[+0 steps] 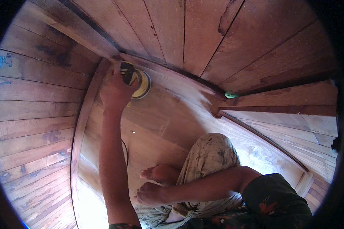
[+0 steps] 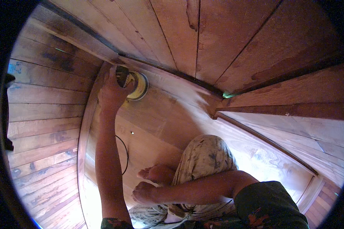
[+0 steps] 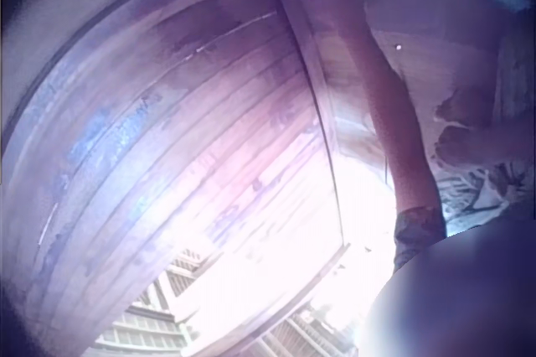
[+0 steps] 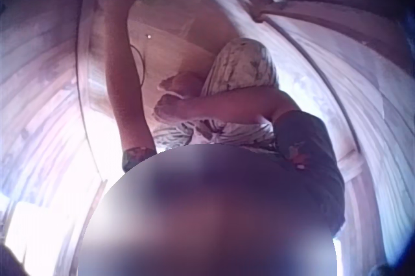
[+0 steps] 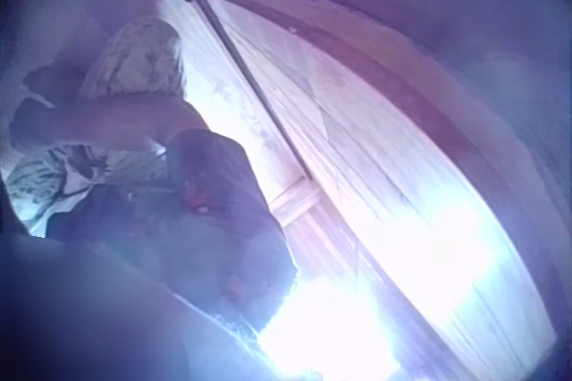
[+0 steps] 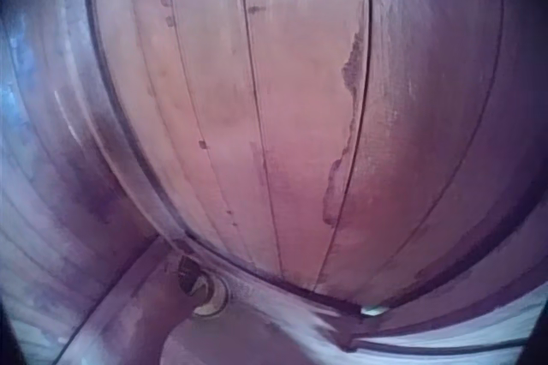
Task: The person uses an electric orbital sander to smooth the surface of a wooden floor and the adjacent curved wall base. They move the sander along the floorboards and the junction with the wall, occasionally using their free hand to feel the surface.
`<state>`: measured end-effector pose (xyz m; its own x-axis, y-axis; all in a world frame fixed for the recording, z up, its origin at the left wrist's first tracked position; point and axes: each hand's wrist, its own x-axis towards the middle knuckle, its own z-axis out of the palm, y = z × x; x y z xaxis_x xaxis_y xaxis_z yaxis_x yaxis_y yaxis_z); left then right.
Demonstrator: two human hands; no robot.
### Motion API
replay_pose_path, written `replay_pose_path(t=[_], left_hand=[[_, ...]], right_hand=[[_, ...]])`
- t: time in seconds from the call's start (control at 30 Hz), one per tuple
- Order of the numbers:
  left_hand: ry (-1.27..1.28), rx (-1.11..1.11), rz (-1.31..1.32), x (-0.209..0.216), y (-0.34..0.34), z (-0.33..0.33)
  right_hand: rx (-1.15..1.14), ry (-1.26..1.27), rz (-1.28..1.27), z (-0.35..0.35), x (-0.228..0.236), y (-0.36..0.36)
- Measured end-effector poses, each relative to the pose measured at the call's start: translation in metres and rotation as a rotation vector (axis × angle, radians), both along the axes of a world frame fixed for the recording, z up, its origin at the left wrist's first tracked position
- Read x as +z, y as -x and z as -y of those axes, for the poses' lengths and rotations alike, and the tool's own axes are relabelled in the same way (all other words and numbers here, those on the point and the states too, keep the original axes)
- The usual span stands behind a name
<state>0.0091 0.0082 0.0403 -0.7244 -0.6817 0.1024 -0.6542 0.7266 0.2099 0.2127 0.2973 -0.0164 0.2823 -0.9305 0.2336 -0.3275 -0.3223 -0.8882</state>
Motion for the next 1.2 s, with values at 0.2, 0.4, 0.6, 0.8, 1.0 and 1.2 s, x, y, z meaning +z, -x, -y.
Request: replay_pose_path(t=[0.2, 0.4, 0.6, 0.8, 1.0, 1.2], left_hand=[[0.027, -0.011, -0.026, -0.006, -0.003, 0.029], [0.022, 0.029, 0.008, -0.004, 0.004, 0.012], [-0.016, -0.043, 0.016, -0.005, 0.018, -0.038], [-0.083, -0.168, 0.001, 0.001, 0.024, -0.097], [-0.143, -0.257, 0.031, 0.006, 0.027, -0.146], [-0.225, -0.355, 0.066, 0.017, 0.028, -0.177]], right_hand=[[-0.077, 0.119, -0.130, -0.004, 0.009, 0.005], [0.055, 0.027, -0.130, 0.001, 0.009, 0.004], [0.253, 0.114, -0.439, 0.006, 0.009, 0.012], [0.306, -0.212, -0.214, 0.011, 0.005, 0.003], [-0.314, -1.206, 1.843, 0.007, 0.016, -0.020], [-0.125, -1.030, 2.069, -0.011, -0.064, -0.079]])
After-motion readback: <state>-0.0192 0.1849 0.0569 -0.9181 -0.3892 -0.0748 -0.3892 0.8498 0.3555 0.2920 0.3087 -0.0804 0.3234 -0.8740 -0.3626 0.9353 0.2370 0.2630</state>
